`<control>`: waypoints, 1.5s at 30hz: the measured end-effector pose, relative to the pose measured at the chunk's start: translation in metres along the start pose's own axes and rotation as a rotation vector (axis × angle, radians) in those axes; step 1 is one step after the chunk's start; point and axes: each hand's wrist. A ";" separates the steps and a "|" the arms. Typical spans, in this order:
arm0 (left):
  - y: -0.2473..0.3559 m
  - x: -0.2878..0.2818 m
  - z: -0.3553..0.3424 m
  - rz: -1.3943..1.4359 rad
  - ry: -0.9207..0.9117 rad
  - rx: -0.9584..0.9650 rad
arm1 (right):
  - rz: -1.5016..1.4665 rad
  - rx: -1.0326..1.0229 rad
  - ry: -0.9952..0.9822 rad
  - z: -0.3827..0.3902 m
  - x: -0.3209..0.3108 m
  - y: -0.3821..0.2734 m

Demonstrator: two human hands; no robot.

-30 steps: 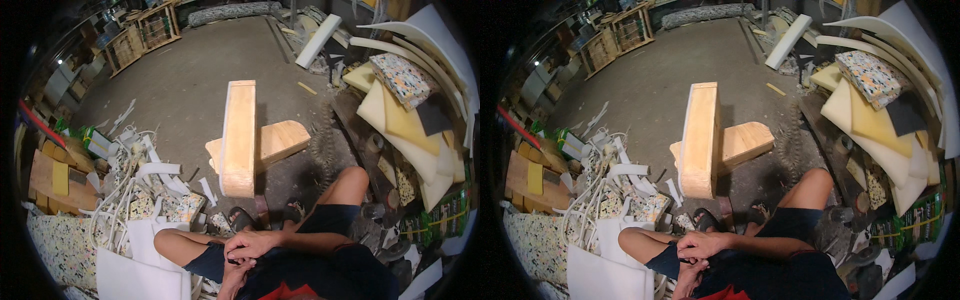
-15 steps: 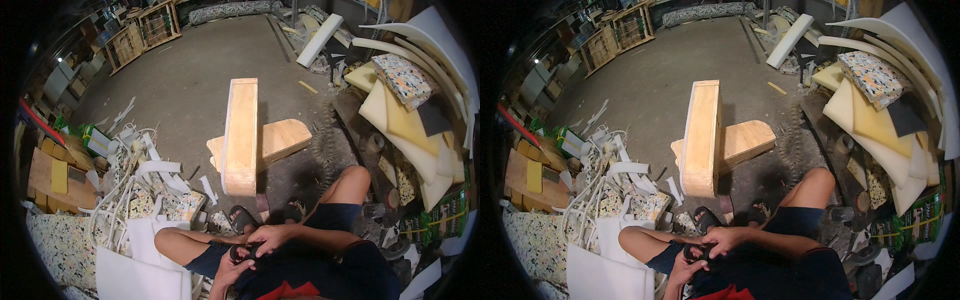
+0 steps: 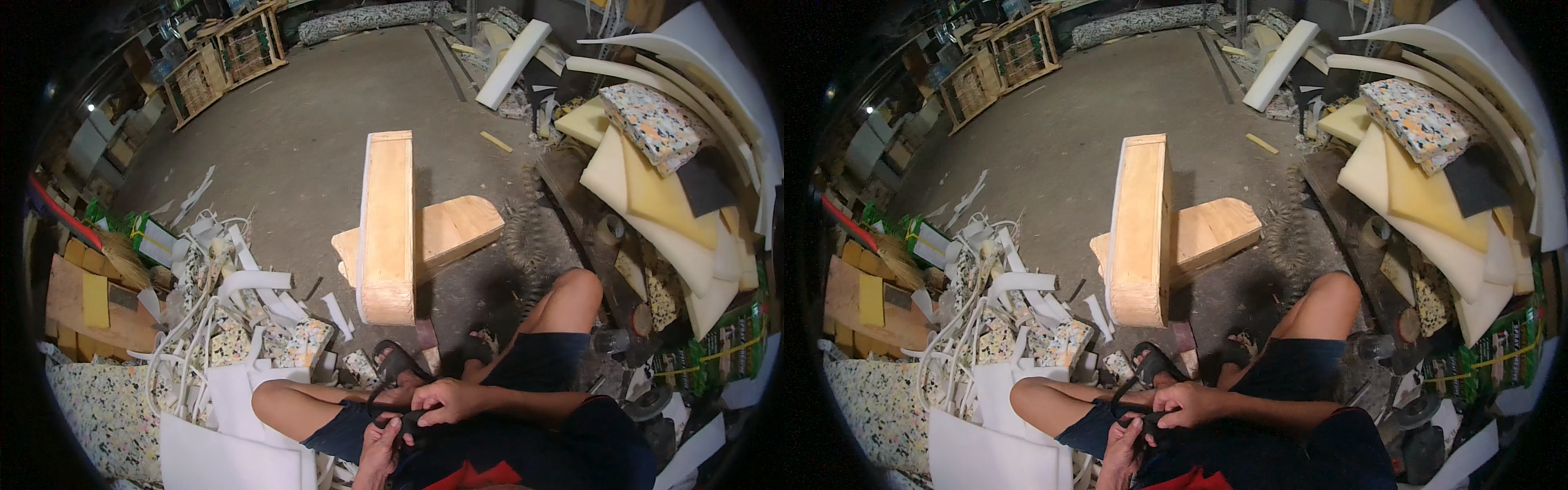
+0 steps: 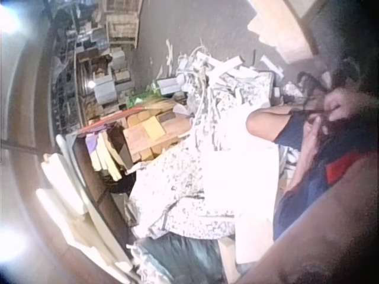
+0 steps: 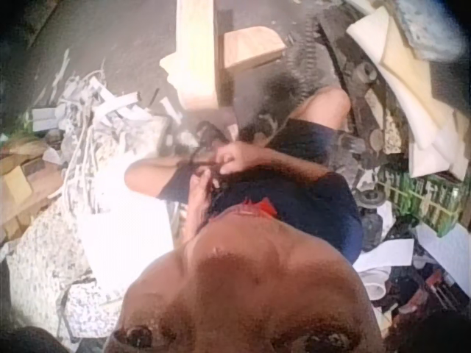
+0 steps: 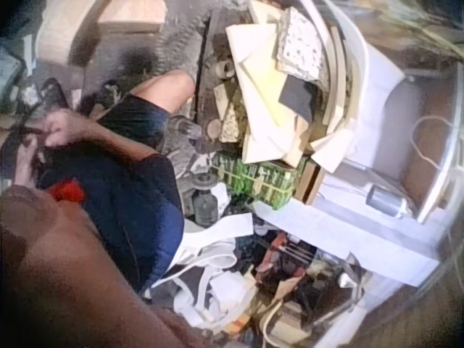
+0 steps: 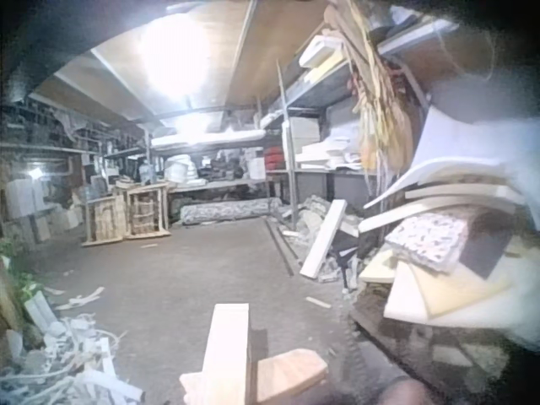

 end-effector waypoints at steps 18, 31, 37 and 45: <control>-0.006 0.018 0.010 -0.125 0.019 0.178 | 0.220 -0.372 0.406 0.007 0.029 -0.013; -0.020 0.013 0.020 -1.114 0.005 0.864 | 0.893 -0.286 0.157 0.014 0.034 -0.011; -0.019 0.019 0.027 -1.138 0.080 0.854 | 0.908 -0.461 0.067 0.011 0.026 -0.010; -0.016 0.026 0.030 -0.995 0.212 0.510 | 0.707 -0.359 0.027 0.011 0.021 -0.008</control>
Point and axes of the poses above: each hand's wrist, its own z-axis away from the middle knuckle, its own x-axis out of the palm, y = z × x, and after that the axes turned 4 degrees about y, right-handed
